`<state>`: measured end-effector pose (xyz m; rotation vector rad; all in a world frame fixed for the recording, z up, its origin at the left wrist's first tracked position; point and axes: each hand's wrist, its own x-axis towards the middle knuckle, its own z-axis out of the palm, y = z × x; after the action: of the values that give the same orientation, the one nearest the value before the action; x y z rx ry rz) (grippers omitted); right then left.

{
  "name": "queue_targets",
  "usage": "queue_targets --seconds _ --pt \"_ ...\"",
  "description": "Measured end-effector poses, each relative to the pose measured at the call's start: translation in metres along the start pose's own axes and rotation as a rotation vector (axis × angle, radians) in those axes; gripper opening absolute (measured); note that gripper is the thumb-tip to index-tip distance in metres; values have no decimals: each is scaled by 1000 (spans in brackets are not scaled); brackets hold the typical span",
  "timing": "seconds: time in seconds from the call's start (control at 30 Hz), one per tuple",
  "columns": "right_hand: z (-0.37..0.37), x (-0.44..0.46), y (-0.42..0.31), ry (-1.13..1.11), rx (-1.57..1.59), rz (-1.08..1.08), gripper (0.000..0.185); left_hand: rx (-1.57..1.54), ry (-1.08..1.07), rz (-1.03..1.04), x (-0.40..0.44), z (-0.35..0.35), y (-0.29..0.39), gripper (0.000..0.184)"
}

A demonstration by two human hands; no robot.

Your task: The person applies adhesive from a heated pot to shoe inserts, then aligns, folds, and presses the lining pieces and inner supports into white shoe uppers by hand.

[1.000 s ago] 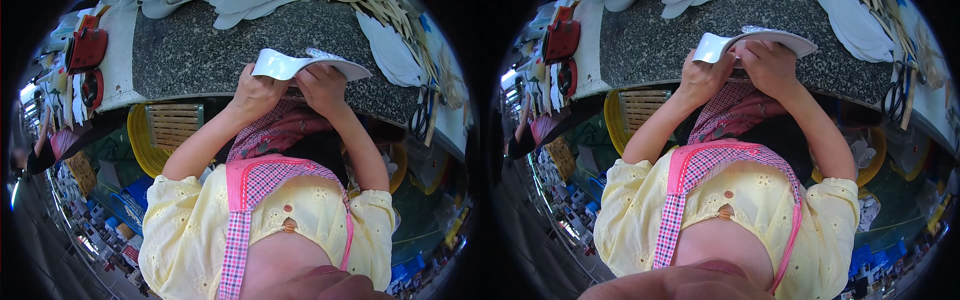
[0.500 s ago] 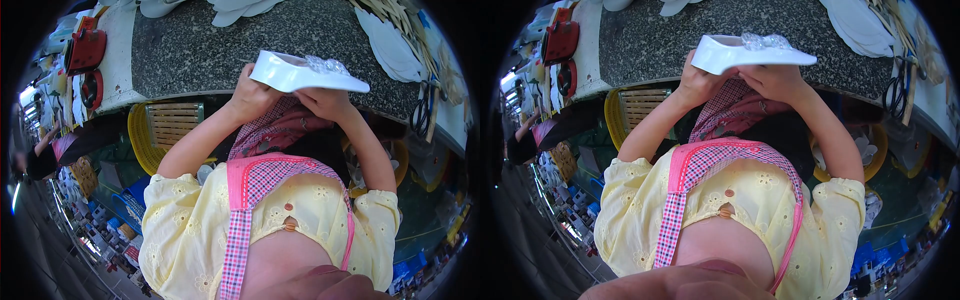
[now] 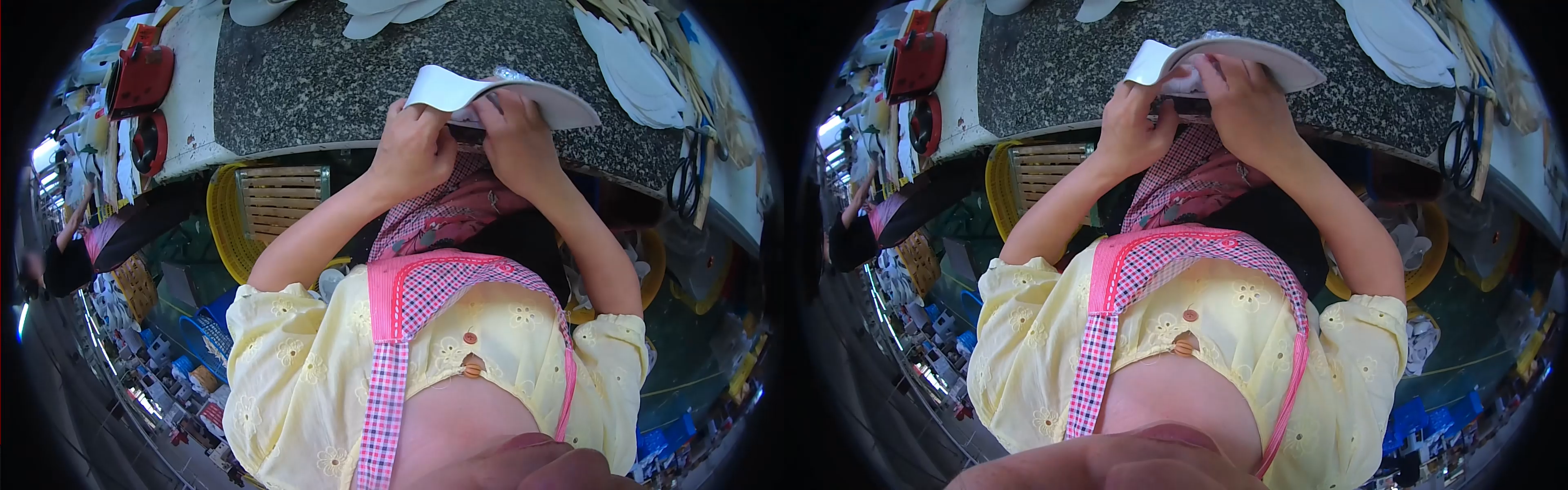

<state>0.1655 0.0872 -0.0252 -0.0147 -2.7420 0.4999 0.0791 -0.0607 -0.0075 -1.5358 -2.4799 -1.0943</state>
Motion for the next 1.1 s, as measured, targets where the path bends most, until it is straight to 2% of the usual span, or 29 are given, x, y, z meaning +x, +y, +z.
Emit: queue_targets --seconds 0.07,0.27,0.37,0.47,0.57,0.67,0.77,0.8,0.87,1.03,1.1 --pt "4 -2 -1 -24 -89 -16 44 174 10 53 4 -4 2 48" --pt "-1 -4 7 -70 -48 -103 44 222 -206 -11 8 -11 5 47" --pt "-3 -5 10 -55 -1 -137 43 341 -312 -21 14 -15 8 37" --pt "1 -10 19 22 93 -204 39 375 -239 108 11 -13 6 13" --pt "7 -17 20 131 216 -217 33 237 -195 82 8 -8 0 6" --pt "5 -8 13 97 355 -57 37 229 -216 81 11 -9 -1 12" --pt "3 8 -2 87 80 -27 31 191 -210 14 17 -11 0 22" --pt "3 11 -5 85 -15 -17 30 173 -198 4 17 -11 0 30" --pt "4 11 -4 89 -84 -117 27 135 -175 -19 16 -10 -1 48" --pt "8 4 13 117 -16 -307 30 147 -223 -4 16 -9 -2 55" --pt "3 4 15 101 59 -317 30 153 -245 -14 16 -10 -1 55"
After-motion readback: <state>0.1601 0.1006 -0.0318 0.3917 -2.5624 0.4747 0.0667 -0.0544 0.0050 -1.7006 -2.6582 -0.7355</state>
